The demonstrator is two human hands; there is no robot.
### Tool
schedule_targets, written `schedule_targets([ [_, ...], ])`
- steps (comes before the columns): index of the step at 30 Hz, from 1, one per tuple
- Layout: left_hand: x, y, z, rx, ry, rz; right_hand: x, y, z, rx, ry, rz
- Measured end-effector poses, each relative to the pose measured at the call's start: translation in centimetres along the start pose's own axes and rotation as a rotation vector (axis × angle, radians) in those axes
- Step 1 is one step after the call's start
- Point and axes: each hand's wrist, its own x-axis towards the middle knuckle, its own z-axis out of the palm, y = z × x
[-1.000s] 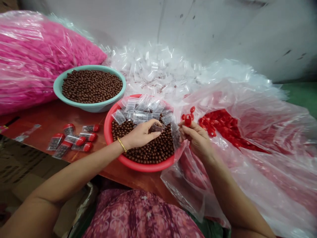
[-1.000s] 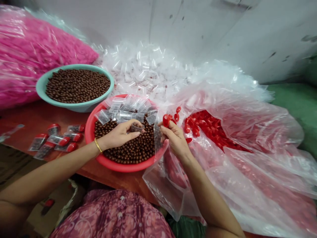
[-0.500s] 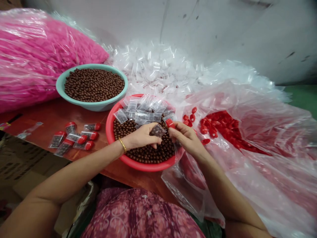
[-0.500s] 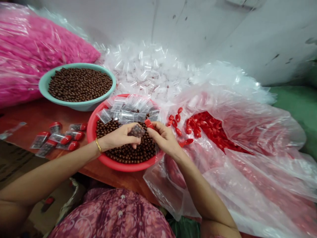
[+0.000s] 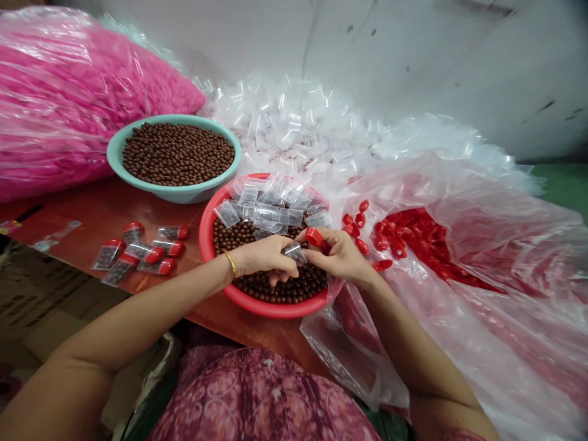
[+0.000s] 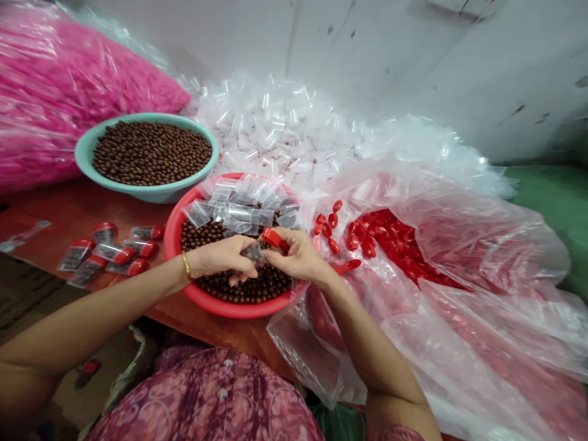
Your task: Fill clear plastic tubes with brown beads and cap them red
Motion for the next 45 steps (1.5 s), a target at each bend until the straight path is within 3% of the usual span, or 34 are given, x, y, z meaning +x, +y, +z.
schedule_targets([
  [6, 0.3, -0.4, -0.1, 0.027, 0.060, 0.062, 0.3, 0.4, 0.7, -0.101, 0.210, -0.044],
  [11, 0.8, -0.6, -0.1, 0.111, 0.263, 0.331, -0.3, 0.6, 0.7, 0.185, 0.185, 0.137],
  [14, 1.1, -0.9, 0.0, 0.170, 0.330, 0.401, -0.8, 0.4, 0.8, 0.126, 0.213, 0.132],
  [19, 1.2, -1.5, 0.3, 0.296, 0.388, 0.405, -1.2, -0.3, 1.2, -0.135, 0.141, -0.011],
  [22, 1.0, -1.5, 0.5, 0.335, 0.386, 0.336, -1.3, -0.2, 1.3, -0.202, 0.138, -0.030],
  [28, 0.9, -1.2, 0.8, 0.592, 0.483, 0.347, -1.8, 0.5, 1.0, -0.538, 0.091, -0.108],
  [31, 0.8, -1.0, 0.9, 0.674, 0.487, 0.302, -2.0, 0.7, 1.2, -0.593, 0.078, -0.133],
  [36, 0.7, -0.7, 0.8, 0.700, 0.488, 0.332, -1.9, 0.2, 0.8, -0.468, 0.123, -0.092],
  [39, 0.8, -0.2, 0.9, 0.698, 0.451, 0.399, -1.2, -0.3, 0.3, -0.283, 0.311, -0.051],
  [42, 0.8, 0.0, 1.2, 0.796, 0.404, 0.371, 0.2, -0.2, 0.9, 0.025, 0.490, 0.028],
  [45, 0.7, -0.1, 1.5, 0.898, 0.373, 0.325, 1.6, 0.2, 2.2, 0.266, 0.396, 0.137],
])
